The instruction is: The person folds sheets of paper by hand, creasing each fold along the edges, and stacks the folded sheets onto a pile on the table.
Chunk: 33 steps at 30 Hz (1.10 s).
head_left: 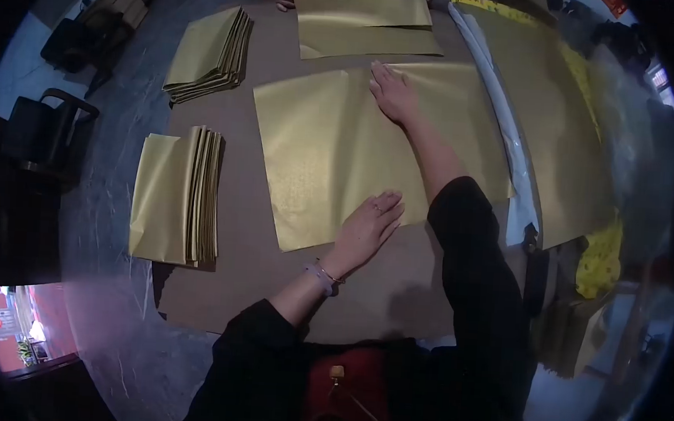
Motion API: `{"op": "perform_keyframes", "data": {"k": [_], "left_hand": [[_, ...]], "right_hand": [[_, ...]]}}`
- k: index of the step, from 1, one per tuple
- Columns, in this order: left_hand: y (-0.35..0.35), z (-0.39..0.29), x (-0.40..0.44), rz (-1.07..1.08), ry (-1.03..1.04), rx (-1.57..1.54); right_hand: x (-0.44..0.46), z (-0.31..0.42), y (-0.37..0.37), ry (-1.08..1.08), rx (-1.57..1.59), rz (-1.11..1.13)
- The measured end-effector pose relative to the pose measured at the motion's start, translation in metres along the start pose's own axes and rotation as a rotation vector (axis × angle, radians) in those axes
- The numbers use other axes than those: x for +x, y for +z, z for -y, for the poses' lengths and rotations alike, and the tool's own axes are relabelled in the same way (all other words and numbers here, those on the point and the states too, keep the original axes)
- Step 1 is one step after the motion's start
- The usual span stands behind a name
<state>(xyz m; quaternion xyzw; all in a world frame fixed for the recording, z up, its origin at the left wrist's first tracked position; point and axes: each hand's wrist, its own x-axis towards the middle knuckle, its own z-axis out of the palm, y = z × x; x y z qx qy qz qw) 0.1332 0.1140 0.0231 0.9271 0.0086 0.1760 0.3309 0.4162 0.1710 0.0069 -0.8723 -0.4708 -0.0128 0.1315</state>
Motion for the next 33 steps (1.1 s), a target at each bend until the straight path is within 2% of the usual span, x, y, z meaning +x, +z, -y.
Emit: {"op": "perform_keyframes", "data": {"k": [8, 14, 15, 18, 21, 26, 30, 32, 33], "left_hand": [[0.001, 0.001, 0.002, 0.043, -0.029, -0.037], [-0.005, -0.007, 0.004, 0.039, -0.039, -0.003], [-0.005, -0.009, 0.005, 0.047, -0.047, 0.005], [-0.004, -0.007, 0.004, 0.047, -0.042, 0.000], [-0.006, -0.009, 0.006, 0.049, -0.046, 0.001], [-0.005, -0.007, 0.005, 0.060, -0.057, -0.017], [-0.003, -0.004, 0.003, 0.039, -0.050, -0.008], [-0.001, 0.001, 0.002, 0.025, -0.002, -0.054], [0.001, 0.002, 0.001, 0.008, -0.016, -0.057]], "right_hand": [[0.004, -0.056, -0.015, 0.066, -0.031, 0.001], [0.008, -0.113, -0.018, 0.127, -0.012, -0.136], [0.002, -0.122, -0.024, 0.197, -0.056, -0.085], [0.008, -0.169, -0.018, 0.247, -0.037, -0.116], [0.000, -0.180, -0.034, 0.340, -0.071, -0.069], [-0.007, -0.161, -0.035, 0.351, -0.183, -0.063], [-0.018, -0.106, -0.017, 0.174, -0.175, -0.012], [-0.016, -0.073, 0.005, 0.010, -0.105, -0.187], [-0.015, -0.053, 0.008, -0.011, -0.109, -0.178]]}}
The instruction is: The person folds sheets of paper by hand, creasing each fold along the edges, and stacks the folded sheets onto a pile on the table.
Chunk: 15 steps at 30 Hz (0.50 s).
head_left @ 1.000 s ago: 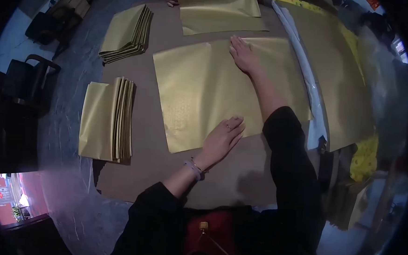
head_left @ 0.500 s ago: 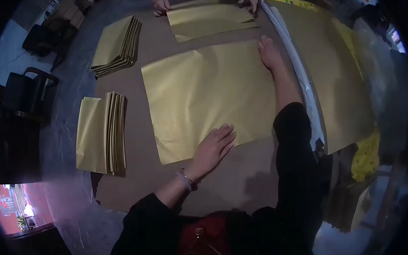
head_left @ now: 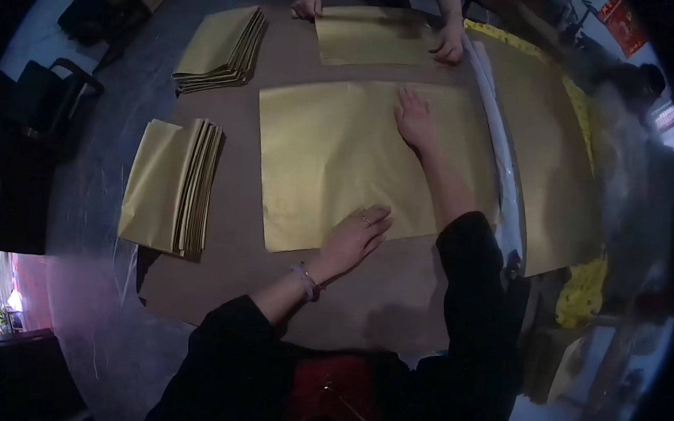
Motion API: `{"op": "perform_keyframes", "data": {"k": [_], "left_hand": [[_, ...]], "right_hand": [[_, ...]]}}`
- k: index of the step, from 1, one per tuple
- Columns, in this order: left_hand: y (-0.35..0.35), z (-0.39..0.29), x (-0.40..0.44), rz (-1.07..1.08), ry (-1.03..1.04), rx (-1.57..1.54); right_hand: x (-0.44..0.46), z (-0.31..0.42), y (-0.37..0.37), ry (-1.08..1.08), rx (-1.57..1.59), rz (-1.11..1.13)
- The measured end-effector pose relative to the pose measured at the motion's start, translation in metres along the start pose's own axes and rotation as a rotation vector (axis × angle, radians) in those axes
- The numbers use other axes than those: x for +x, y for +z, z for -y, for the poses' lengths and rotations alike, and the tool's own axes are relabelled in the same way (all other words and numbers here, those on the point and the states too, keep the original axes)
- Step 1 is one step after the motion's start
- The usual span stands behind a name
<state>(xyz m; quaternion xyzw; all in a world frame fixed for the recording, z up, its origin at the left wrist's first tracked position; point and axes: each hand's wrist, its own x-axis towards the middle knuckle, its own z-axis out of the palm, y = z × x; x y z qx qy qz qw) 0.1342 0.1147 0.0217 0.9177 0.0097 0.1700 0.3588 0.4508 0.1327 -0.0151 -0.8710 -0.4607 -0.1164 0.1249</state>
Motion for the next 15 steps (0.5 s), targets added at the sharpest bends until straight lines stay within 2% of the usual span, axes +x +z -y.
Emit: {"op": "perform_keyframes", "data": {"k": [2, 4, 8, 11, 13, 14, 15], "left_hand": [[0.002, 0.001, -0.001, -0.017, 0.026, -0.017], [-0.001, -0.002, 0.001, -0.054, 0.038, 0.031], [0.001, 0.006, -0.002, -0.015, 0.061, -0.052], [0.004, 0.008, -0.005, -0.036, 0.096, 0.056], [0.000, 0.003, -0.006, 0.053, -0.130, -0.074], [-0.002, 0.000, -0.005, 0.053, -0.130, -0.077], [-0.004, -0.004, -0.004, 0.093, -0.346, -0.224]], "right_hand": [[0.005, 0.051, -0.008, 0.002, 0.074, 0.125], [0.017, 0.103, 0.006, 0.004, -0.073, 0.144], [0.025, 0.151, 0.012, 0.049, 0.021, 0.158], [0.030, 0.178, 0.010, 0.020, 0.058, 0.170], [0.032, 0.194, 0.012, -0.007, 0.125, 0.151], [0.033, 0.200, 0.015, -0.007, 0.124, 0.153], [0.035, 0.206, 0.018, -0.018, 0.142, 0.181]]}}
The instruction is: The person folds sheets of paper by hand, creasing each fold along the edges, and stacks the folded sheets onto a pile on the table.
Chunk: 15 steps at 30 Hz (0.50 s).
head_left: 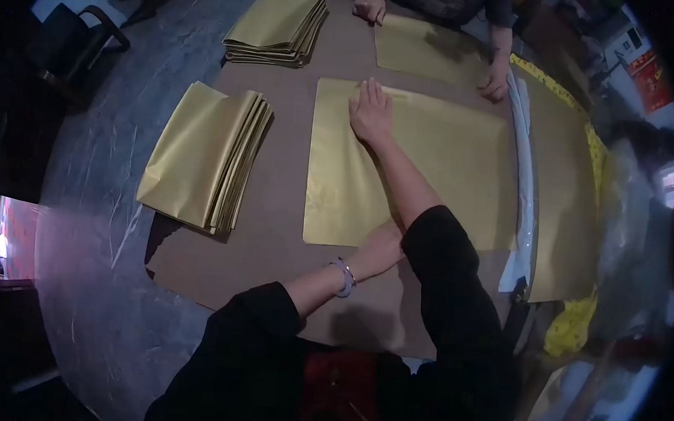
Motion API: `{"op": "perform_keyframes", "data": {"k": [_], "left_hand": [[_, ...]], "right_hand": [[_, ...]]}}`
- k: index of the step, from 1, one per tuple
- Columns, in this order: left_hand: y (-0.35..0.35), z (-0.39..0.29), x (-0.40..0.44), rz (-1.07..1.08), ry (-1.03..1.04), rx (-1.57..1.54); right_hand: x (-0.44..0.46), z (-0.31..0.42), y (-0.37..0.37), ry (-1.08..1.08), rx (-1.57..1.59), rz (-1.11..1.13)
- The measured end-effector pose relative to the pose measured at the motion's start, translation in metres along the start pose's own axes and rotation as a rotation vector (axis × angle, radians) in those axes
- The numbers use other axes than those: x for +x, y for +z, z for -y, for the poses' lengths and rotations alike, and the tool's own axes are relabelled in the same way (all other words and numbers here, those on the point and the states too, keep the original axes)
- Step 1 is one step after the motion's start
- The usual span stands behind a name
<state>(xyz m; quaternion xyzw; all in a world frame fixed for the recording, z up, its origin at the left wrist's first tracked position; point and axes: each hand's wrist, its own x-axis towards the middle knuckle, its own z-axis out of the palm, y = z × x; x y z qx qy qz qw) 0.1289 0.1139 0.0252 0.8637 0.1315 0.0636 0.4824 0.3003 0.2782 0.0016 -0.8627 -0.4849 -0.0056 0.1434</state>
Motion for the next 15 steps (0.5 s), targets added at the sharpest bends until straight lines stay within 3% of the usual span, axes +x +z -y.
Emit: {"op": "perform_keyframes", "data": {"k": [1, 2, 5, 7, 10, 15], "left_hand": [[0.000, -0.001, 0.000, 0.042, -0.213, -0.148], [0.005, 0.006, -0.001, 0.043, -0.211, -0.150], [0.021, 0.029, -0.003, 0.042, -0.105, -0.117], [0.021, 0.029, -0.006, -0.155, 0.117, -0.171], [0.022, 0.024, -0.010, -0.330, 0.246, -0.166], [0.013, 0.024, -0.010, -0.113, 0.134, -0.088]], "right_hand": [[0.001, 0.009, -0.001, -0.010, 0.019, 0.027], [0.002, 0.016, 0.000, -0.043, 0.010, 0.042], [0.007, 0.037, 0.006, -0.130, -0.030, 0.023], [0.009, 0.051, 0.007, -0.148, 0.032, 0.027], [0.012, 0.066, 0.008, -0.263, 0.041, 0.055], [0.010, 0.058, 0.009, -0.325, 0.091, 0.028]]}}
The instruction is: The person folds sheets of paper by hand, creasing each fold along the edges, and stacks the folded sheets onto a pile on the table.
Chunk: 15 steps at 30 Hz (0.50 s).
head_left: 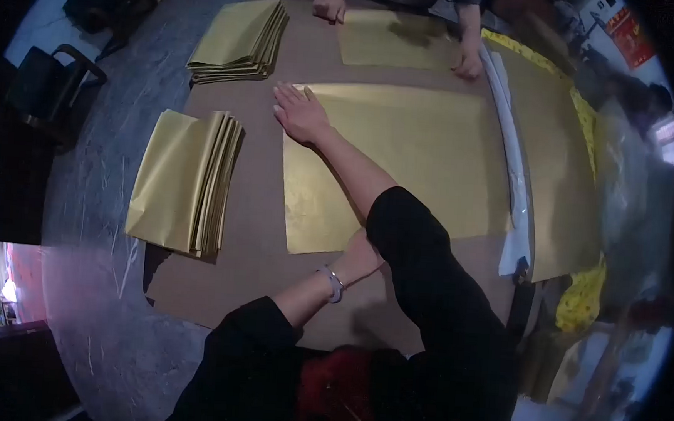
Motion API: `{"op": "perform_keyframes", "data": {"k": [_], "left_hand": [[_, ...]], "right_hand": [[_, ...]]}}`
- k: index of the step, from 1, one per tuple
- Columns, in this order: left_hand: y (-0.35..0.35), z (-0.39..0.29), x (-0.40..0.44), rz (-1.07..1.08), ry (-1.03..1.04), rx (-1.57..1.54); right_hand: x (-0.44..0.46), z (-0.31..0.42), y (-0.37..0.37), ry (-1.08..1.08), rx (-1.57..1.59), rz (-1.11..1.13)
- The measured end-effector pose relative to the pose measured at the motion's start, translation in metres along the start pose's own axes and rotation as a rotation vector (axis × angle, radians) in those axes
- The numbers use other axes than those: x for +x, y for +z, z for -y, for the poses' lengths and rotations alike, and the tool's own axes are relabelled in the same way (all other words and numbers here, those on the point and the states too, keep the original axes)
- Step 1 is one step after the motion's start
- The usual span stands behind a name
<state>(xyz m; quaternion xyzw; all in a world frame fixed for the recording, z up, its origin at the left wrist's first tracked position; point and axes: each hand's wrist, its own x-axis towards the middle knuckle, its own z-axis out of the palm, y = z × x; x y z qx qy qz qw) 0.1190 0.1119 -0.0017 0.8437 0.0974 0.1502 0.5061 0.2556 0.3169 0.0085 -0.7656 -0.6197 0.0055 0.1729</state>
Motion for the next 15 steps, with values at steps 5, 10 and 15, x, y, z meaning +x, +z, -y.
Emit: {"op": "perform_keyframes", "data": {"k": [5, 10, 15], "left_hand": [[-0.011, -0.023, 0.016, 0.125, -0.165, 0.041], [-0.008, -0.023, 0.019, 0.029, 0.229, 0.351], [-0.007, -0.020, 0.019, 0.049, 0.228, 0.391]], "right_hand": [[-0.018, -0.048, -0.020, 0.019, 0.005, -0.008], [-0.060, -0.133, -0.058, 0.210, -0.130, 0.016], [-0.097, -0.234, -0.075, 0.352, -0.253, -0.066]]}}
